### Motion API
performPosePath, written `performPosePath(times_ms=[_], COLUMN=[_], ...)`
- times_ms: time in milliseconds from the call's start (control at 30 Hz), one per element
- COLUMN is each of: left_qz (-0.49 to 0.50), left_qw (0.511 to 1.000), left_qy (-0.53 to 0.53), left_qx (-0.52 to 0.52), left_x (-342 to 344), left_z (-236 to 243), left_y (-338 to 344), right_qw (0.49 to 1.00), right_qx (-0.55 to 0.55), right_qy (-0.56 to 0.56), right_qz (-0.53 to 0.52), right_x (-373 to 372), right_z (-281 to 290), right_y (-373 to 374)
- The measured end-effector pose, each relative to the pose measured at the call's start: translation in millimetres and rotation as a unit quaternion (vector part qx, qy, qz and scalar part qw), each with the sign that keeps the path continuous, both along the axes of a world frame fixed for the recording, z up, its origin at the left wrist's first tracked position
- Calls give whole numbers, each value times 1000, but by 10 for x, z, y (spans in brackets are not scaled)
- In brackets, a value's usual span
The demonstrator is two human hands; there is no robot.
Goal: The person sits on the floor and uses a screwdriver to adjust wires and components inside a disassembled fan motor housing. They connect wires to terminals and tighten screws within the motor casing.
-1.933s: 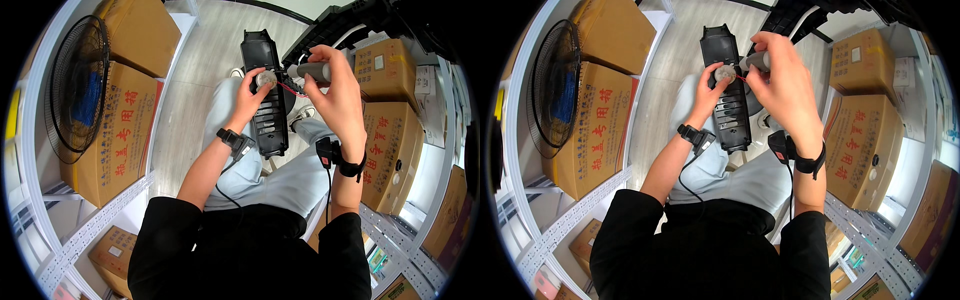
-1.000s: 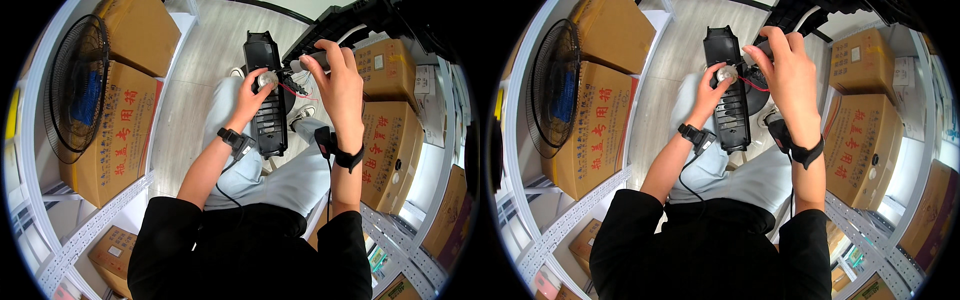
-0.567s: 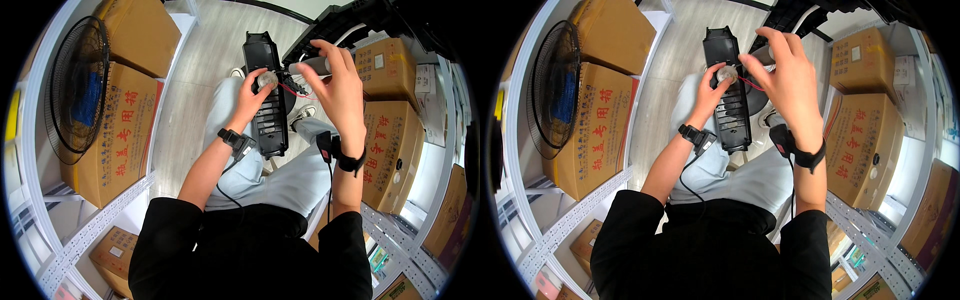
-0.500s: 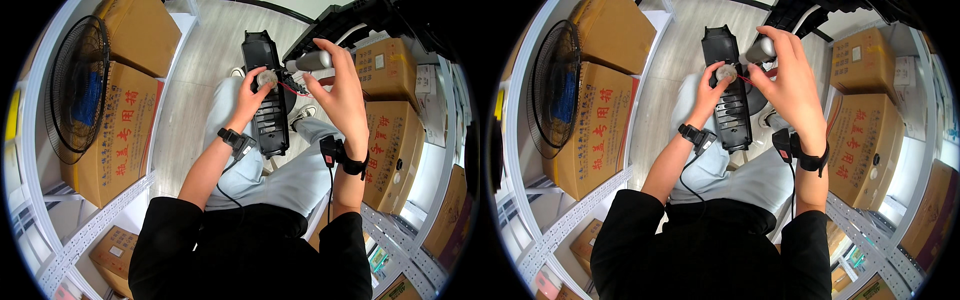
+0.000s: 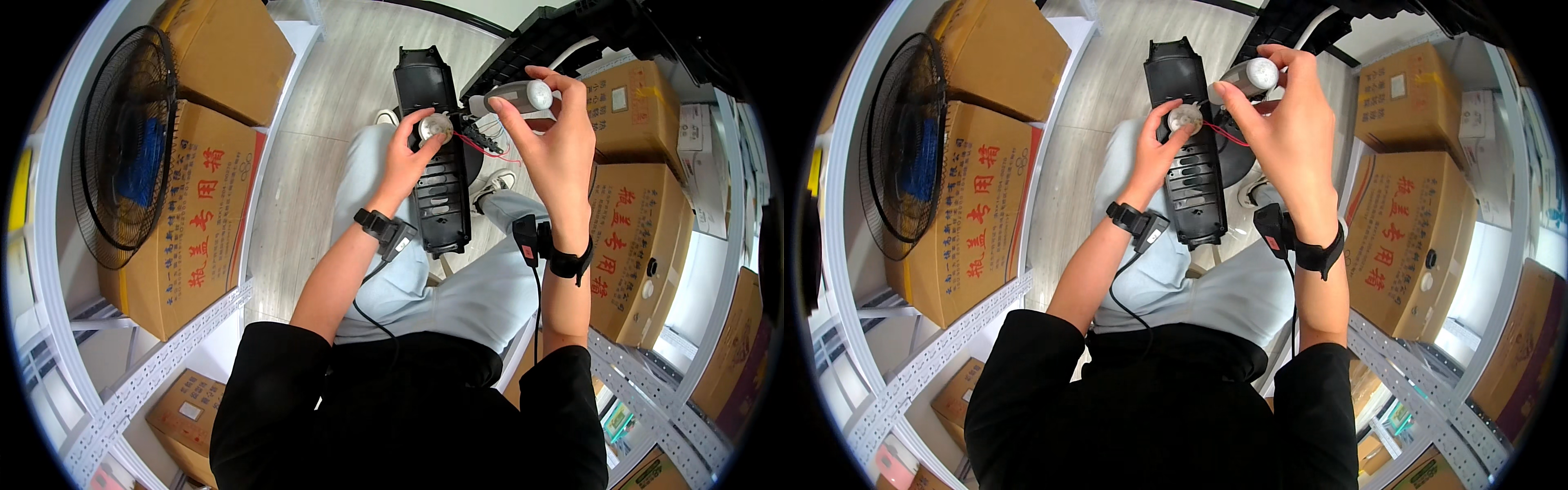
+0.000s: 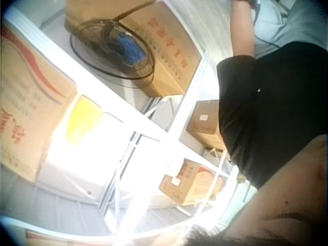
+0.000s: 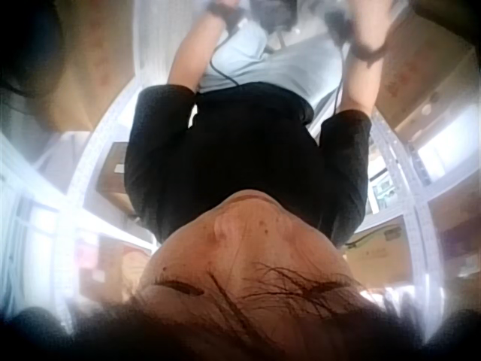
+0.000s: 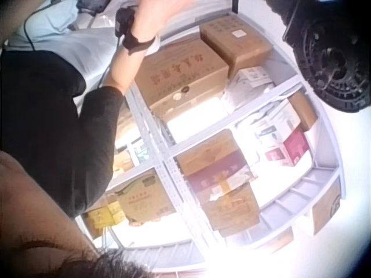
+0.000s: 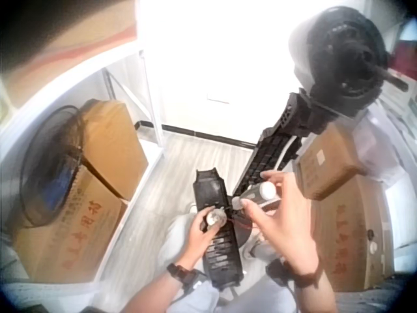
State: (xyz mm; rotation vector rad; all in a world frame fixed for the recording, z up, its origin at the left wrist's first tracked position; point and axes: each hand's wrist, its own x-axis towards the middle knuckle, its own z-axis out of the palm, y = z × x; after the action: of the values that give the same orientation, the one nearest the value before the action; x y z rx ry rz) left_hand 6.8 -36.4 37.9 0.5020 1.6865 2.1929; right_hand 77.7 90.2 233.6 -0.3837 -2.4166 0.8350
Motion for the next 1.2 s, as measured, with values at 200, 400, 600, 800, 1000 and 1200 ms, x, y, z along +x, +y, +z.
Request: performPosePath(times_ms=[200,400,600,800,1000,1200], left_qz=[8,8,2,4,15,-2], left_qw=[1000,1000,1000,1000,999,1000], left_qy=[-14,7,-7,2,24,-3], left_qx=[12,-15,-9,-8,-20,-2], left_x=[-4,-10,3,-4,23,2], left_z=[-78,-52,-30,-13,56,17], left_y=[12,12,2,5,11,-3], right_qw=[991,998,999,990,971,986], right_qx=[-68,57,32,-18,237,-85], right_qy=[18,-7,9,29,-16,-16], right_qz=[110,36,43,135,-23,144], right_x=[35,-4,-21,48,-5,78], right_z=[47,-25,10,19,-20,109], right_y=[38,40,3,14,49,43])
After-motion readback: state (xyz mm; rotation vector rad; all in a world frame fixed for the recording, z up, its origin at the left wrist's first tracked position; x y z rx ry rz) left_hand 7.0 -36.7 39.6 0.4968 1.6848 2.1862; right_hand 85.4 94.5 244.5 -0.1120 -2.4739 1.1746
